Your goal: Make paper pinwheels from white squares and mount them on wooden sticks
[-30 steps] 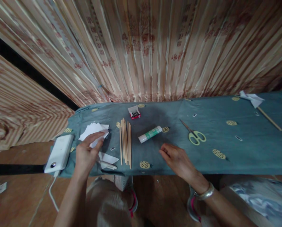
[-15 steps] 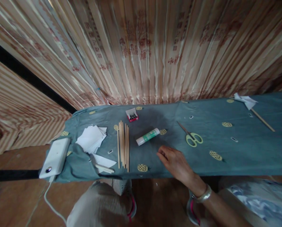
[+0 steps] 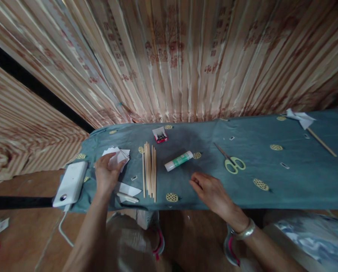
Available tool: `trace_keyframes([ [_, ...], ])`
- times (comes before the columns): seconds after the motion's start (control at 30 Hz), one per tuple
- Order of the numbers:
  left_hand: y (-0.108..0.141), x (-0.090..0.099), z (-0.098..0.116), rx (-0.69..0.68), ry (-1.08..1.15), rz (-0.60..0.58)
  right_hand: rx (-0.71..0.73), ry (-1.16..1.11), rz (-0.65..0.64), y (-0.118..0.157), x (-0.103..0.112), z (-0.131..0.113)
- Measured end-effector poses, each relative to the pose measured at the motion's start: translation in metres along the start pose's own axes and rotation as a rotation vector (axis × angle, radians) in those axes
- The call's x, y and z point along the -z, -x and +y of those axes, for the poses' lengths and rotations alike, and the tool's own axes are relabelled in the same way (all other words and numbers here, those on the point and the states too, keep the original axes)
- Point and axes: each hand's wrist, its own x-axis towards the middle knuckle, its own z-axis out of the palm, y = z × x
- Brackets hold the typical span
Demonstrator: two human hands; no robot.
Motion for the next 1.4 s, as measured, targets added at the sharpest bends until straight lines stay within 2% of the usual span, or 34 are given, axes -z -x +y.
trace_keyframes([
  [0.13, 0.006, -0.005, 0.000, 0.055, -0.002, 0.007, -0.002, -0.004, 0.001, -0.001, 0.000, 0.000],
  [0.5, 0.003, -0.008, 0.000, -0.002, -0.056, 0.012, 0.005, 0.000, 0.019, 0.000, -0.001, 0.000],
  [0.73, 0.002, -0.010, -0.013, -0.023, -0.019, 0.026, 0.008, 0.006, 0.016, -0.001, -0.002, 0.001],
  [1.0, 0.002, -0.007, -0.017, 0.089, 0.064, 0.056, 0.029, -0.003, 0.037, 0.000, -0.004, 0.003],
  [1.27, 0.002, -0.001, -0.010, 0.269, 0.155, 0.109, 0.028, 0.006, 0.045, 0.000, -0.002, 0.002],
  [1.4, 0.003, 0.002, -0.006, 0.282, 0.175, 0.112, 0.018, 0.007, 0.021, -0.001, 0.000, -0.001],
])
